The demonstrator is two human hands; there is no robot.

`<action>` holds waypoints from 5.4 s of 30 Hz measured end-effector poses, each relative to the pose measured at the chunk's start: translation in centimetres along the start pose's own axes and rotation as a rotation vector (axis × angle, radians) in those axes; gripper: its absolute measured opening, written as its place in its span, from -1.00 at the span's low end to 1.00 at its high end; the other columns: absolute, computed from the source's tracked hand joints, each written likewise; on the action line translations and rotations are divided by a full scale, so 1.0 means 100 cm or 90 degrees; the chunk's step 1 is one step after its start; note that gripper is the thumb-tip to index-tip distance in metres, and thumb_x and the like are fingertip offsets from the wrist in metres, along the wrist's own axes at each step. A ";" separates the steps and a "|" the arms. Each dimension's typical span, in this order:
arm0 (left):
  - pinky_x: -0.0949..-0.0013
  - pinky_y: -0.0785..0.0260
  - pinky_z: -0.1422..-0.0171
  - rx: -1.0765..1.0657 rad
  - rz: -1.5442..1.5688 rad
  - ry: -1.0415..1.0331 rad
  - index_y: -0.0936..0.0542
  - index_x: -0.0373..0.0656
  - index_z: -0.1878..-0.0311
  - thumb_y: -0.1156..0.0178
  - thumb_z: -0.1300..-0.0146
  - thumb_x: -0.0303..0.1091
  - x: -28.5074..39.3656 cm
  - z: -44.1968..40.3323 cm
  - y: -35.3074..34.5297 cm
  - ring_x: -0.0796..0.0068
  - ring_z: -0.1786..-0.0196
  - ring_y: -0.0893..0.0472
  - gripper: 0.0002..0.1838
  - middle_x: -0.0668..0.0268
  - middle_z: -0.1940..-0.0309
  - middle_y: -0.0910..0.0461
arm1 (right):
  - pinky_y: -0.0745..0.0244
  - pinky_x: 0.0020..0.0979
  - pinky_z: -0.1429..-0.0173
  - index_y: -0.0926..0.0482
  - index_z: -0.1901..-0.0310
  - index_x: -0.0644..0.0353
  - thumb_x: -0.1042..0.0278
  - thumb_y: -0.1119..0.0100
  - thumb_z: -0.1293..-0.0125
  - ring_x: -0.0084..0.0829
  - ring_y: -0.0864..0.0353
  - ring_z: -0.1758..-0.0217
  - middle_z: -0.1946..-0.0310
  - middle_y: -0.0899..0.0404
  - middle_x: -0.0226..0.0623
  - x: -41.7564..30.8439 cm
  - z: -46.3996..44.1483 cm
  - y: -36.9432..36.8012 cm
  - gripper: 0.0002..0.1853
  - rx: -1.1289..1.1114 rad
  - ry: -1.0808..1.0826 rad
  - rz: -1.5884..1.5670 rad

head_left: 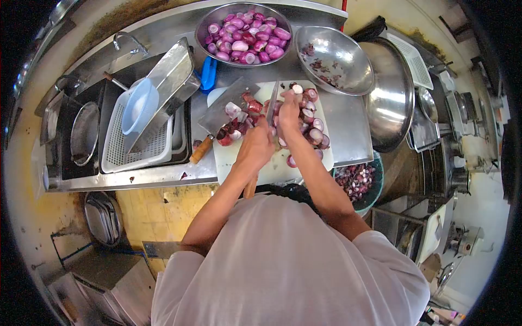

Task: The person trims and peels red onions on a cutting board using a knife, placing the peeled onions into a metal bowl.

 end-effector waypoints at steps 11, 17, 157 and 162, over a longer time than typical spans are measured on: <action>-0.18 -0.45 0.29 0.091 -0.091 -0.039 -0.39 -0.42 0.16 -0.10 -0.22 -0.55 0.002 0.000 -0.001 -0.25 0.37 -0.64 -0.82 -0.24 0.53 -0.56 | -0.39 -0.21 0.08 -0.51 0.16 0.36 -0.10 0.21 -0.56 -0.31 -0.44 0.19 0.29 -0.53 -0.14 -0.007 0.024 -0.012 -0.44 0.102 -0.220 -0.137; -0.12 -0.49 0.32 0.233 -0.187 -0.087 -0.41 -0.37 0.25 -0.12 -0.10 -0.61 -0.030 -0.010 -0.011 -0.21 0.41 -0.64 -0.85 -0.15 0.53 -0.58 | -0.38 -0.19 -0.02 -0.49 0.08 0.34 -0.15 0.22 -0.55 -0.29 -0.44 0.11 0.15 -0.53 -0.16 -0.037 0.048 -0.014 -0.42 0.163 -0.099 -0.004; 0.17 -0.46 0.61 -0.022 -0.061 -0.036 -0.38 -0.40 0.14 -0.02 -0.28 -0.55 0.006 0.005 -0.008 0.18 0.66 -0.63 -0.86 0.05 0.62 -0.56 | -0.73 -0.11 0.11 -0.49 0.14 0.47 0.02 0.27 -0.57 -0.07 -0.68 0.32 0.31 -0.60 -0.02 -0.019 0.025 0.014 -0.45 -0.012 -0.131 -0.162; -0.01 -0.40 0.54 0.061 -0.046 -0.091 -0.38 -0.38 0.15 -0.04 -0.33 -0.49 0.001 0.002 -0.016 -0.11 0.56 -0.62 -0.87 -0.14 0.63 -0.53 | -0.67 -0.16 0.20 -0.51 0.15 0.45 0.12 0.28 -0.54 -0.14 -0.66 0.37 0.34 -0.62 -0.06 0.001 0.021 0.013 -0.51 -0.008 -0.228 -0.244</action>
Point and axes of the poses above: each hand's wrist, its own z-axis away from the middle knuckle, its own y-axis out of the back of the hand, x = y × z, the point moved 3 cm from there along -z, towards the middle knuckle
